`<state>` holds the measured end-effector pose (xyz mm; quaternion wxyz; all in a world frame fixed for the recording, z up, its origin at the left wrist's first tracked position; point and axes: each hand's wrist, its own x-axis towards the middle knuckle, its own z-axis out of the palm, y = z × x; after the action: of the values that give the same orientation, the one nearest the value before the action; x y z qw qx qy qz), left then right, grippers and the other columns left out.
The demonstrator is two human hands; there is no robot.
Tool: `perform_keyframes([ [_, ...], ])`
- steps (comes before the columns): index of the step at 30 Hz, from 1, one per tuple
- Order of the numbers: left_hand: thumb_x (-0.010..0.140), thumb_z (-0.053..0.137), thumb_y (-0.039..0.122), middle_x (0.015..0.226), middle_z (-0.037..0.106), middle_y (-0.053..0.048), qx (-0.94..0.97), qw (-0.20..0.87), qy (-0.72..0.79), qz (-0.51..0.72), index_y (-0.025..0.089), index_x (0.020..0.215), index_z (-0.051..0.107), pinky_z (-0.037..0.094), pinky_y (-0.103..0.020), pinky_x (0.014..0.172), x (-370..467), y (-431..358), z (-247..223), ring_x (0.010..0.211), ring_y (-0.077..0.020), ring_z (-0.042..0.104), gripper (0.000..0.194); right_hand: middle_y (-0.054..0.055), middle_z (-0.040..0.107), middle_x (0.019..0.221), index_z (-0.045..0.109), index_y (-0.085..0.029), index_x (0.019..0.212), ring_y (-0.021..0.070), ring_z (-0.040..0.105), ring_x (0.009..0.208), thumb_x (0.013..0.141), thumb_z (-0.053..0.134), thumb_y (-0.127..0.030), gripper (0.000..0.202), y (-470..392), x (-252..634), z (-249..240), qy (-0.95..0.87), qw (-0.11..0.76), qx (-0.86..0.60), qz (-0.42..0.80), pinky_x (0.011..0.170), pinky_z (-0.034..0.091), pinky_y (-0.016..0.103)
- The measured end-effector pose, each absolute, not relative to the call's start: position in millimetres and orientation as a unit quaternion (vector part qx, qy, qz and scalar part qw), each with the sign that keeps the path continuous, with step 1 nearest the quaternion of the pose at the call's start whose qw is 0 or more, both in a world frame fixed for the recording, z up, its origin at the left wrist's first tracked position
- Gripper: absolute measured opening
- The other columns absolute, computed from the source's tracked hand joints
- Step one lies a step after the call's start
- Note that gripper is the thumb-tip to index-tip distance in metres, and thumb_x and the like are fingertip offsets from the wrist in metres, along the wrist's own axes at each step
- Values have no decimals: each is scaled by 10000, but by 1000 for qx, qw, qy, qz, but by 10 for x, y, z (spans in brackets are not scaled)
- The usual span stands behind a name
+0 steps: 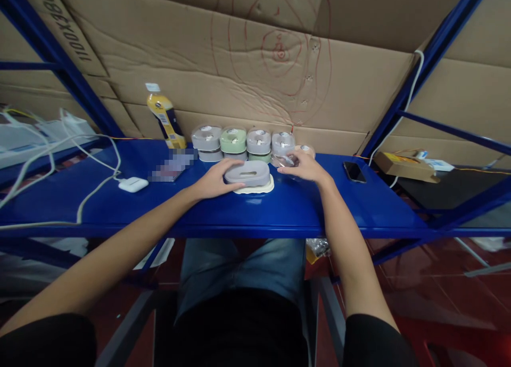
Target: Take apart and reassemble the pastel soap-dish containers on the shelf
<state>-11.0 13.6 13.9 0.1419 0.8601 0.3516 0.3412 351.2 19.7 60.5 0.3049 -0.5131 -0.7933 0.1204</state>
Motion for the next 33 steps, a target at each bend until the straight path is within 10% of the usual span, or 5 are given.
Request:
perform_keyframes([
  [5, 830, 866, 644, 1666, 574, -218, 860, 156, 353, 335, 178, 1616, 494, 445, -604, 1297, 28, 111, 72, 1544, -451, 555, 987, 142, 738, 1503, 717, -257, 1515, 384, 699, 1348, 718, 936, -715, 945, 197, 3189, 516, -835, 341, -394, 177, 1153, 566, 588],
  [21, 655, 994, 641, 1543, 670, -251, 824, 247, 372, 349, 183, 1666, 368, 523, -644, 1203, 197, 222, -23, 1451, -494, 645, 1274, 137, 742, 1422, 680, -260, 1578, 396, 690, 1339, 768, 946, -644, 934, 250, 2791, 347, -893, 244, -353, 135, 1202, 520, 596],
  [33, 849, 851, 593, 1489, 678, -219, 849, 198, 398, 287, 165, 1662, 368, 479, -603, 1258, 125, 158, -39, 1461, -434, 635, 1038, 200, 611, 1572, 428, -288, 1743, 452, 614, 1451, 1031, 551, -804, 888, -373, 3317, 438, -843, 148, -514, 45, 1206, 513, 616],
])
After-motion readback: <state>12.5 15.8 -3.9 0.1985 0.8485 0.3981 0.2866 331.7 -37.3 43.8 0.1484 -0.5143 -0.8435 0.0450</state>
